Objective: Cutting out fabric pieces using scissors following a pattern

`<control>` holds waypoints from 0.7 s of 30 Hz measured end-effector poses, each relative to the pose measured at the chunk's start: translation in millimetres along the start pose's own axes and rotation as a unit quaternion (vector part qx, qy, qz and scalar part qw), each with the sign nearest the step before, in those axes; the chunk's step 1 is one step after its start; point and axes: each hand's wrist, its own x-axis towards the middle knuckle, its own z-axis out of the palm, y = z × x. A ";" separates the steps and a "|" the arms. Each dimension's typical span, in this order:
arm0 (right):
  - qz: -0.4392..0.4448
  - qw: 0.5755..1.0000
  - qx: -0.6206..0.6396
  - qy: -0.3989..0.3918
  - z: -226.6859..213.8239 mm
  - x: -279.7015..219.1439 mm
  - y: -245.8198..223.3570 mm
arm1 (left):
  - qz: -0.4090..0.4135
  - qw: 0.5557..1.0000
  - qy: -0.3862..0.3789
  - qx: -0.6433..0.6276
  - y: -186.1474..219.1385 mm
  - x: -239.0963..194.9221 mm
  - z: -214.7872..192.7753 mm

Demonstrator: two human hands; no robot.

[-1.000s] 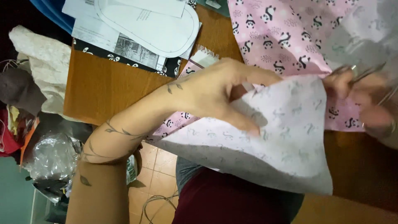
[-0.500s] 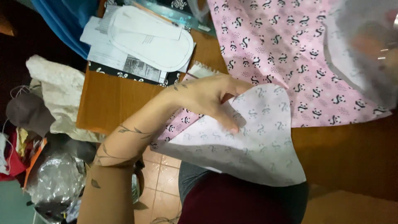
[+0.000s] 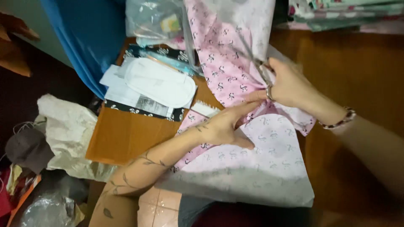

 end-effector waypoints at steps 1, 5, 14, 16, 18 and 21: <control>-0.004 1.000 -0.001 0.004 -3.4 10.3 6.8 | 0.003 1.000 0.002 0.004 10.4 0.1 -6.1; -0.196 0.968 0.002 0.154 -35.5 63.1 31.5 | 0.016 0.998 0.035 -0.041 48.0 -5.7 -29.3; -0.210 0.952 -0.034 0.220 -66.5 82.8 46.6 | -0.113 0.971 0.055 -0.205 29.3 -3.3 -24.7; -0.191 0.955 -0.043 0.223 -74.3 80.2 46.2 | -0.110 0.973 0.042 -0.199 27.9 0.7 -23.0; -0.158 0.958 -0.065 0.231 -85.3 78.5 44.5 | -0.101 0.979 0.037 -0.172 35.8 3.8 -25.2; -0.129 0.960 -0.087 0.232 -102.2 76.3 37.7 | -0.038 0.961 -0.023 -0.272 32.9 -4.6 -31.4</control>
